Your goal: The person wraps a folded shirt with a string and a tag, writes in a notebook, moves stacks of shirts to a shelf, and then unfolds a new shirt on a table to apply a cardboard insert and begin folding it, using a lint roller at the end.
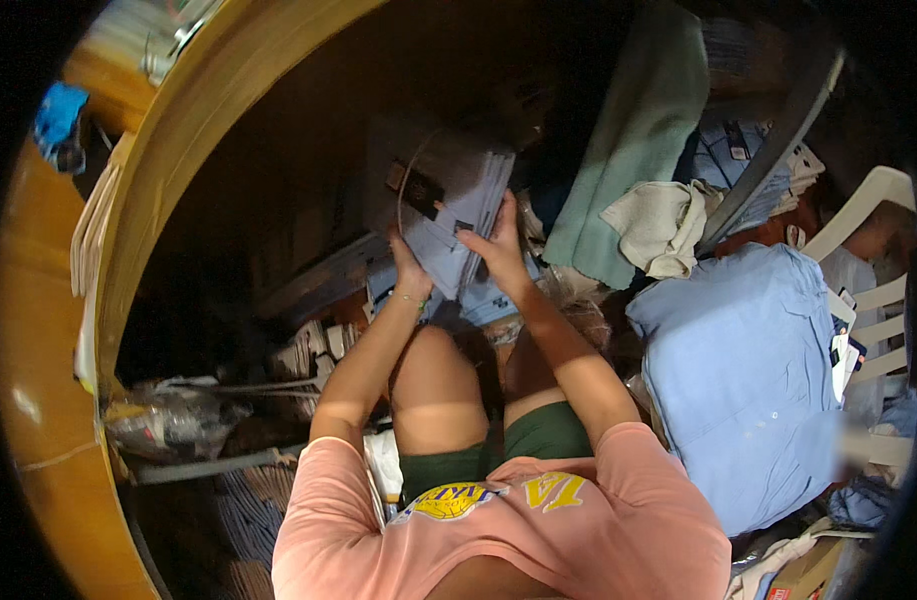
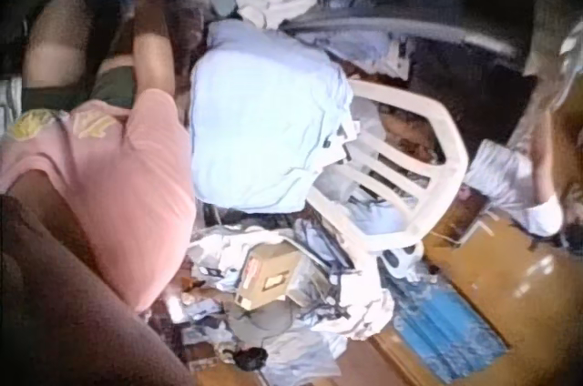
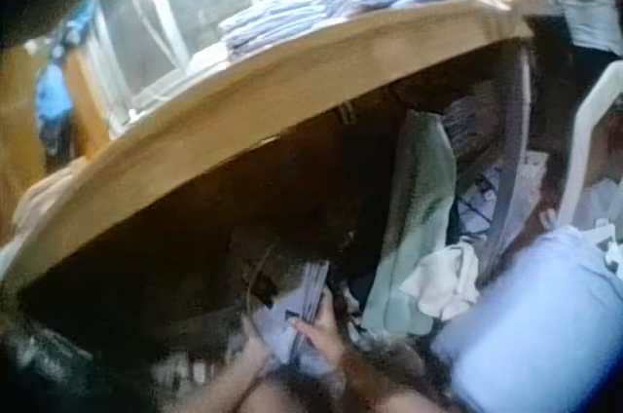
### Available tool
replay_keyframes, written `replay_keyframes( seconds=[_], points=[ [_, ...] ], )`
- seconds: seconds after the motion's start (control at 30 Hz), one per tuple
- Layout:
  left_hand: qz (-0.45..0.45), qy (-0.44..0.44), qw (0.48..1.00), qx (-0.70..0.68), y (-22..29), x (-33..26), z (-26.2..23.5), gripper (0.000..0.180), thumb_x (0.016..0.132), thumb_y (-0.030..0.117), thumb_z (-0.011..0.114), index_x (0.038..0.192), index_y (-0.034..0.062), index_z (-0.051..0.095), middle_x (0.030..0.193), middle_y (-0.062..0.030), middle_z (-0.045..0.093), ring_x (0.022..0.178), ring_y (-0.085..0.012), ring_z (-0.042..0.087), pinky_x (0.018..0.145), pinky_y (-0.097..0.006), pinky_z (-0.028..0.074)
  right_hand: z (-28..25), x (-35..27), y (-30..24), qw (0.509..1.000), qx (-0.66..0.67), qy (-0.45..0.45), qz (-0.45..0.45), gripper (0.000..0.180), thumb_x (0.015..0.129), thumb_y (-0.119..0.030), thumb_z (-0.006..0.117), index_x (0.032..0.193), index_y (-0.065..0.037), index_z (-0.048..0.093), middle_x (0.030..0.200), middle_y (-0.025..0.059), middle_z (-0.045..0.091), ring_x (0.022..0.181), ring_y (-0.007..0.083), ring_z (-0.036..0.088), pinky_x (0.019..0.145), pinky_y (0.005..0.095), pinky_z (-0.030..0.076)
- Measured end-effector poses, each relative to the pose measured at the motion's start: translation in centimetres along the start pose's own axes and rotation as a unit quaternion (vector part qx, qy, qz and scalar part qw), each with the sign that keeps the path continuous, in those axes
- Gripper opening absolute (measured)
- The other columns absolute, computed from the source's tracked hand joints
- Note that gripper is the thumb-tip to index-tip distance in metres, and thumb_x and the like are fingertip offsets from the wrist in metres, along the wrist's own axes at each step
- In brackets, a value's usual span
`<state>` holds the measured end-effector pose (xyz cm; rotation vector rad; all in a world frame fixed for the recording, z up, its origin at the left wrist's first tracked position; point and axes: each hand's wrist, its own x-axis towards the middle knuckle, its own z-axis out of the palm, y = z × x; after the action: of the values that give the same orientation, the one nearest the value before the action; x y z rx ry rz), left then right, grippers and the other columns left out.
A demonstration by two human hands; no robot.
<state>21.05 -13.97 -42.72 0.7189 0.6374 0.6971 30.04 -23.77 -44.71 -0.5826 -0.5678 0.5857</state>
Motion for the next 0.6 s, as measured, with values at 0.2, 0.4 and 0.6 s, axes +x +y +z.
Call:
replay_keyframes(
  seconds=[0.2,0.4,0.6],
  points=[
    [0.036,-0.086,0.985,0.146,1.9,9.3,0.0,0.065,0.09,0.059,0.028,0.129,0.0087,0.041,0.127,-0.0081,0.047,0.114,-0.0252,0.047,0.097,-0.038,0.037,-1.7,6.7,4.7,0.991,-0.099,0.071,-0.049,0.099,0.068,-0.024,0.076,0.14,-0.003,0.012,0.138,0.0182,0.029,0.125,0.0301,0.032,0.101,0.0362,0.029],
    [0.283,-0.246,0.726,0.576,3.6,19.7,0.0,0.063,0.087,0.049,0.041,0.136,0.0095,0.035,0.132,-0.0102,0.042,0.117,-0.0258,0.044,0.099,-0.037,0.034,-6.1,7.3,5.7,0.948,-0.315,0.026,-0.044,0.084,0.075,-0.032,0.071,0.137,0.001,0.025,0.135,0.0206,0.037,0.126,0.031,0.035,0.101,0.036,0.031],
    [0.239,-0.213,0.586,0.744,-0.3,24.8,-2.7,0.061,0.085,0.035,0.049,0.138,0.0101,0.032,0.13,-0.0153,0.044,0.117,-0.0282,0.044,0.099,-0.038,0.034,-11.8,-4.8,9.7,0.948,-0.246,-0.114,0.169,0.047,0.081,-0.025,0.065,0.117,0.0,0.049,0.086,0.0096,0.06,0.081,0.019,0.057,0.074,0.0304,0.045]
  ],
)
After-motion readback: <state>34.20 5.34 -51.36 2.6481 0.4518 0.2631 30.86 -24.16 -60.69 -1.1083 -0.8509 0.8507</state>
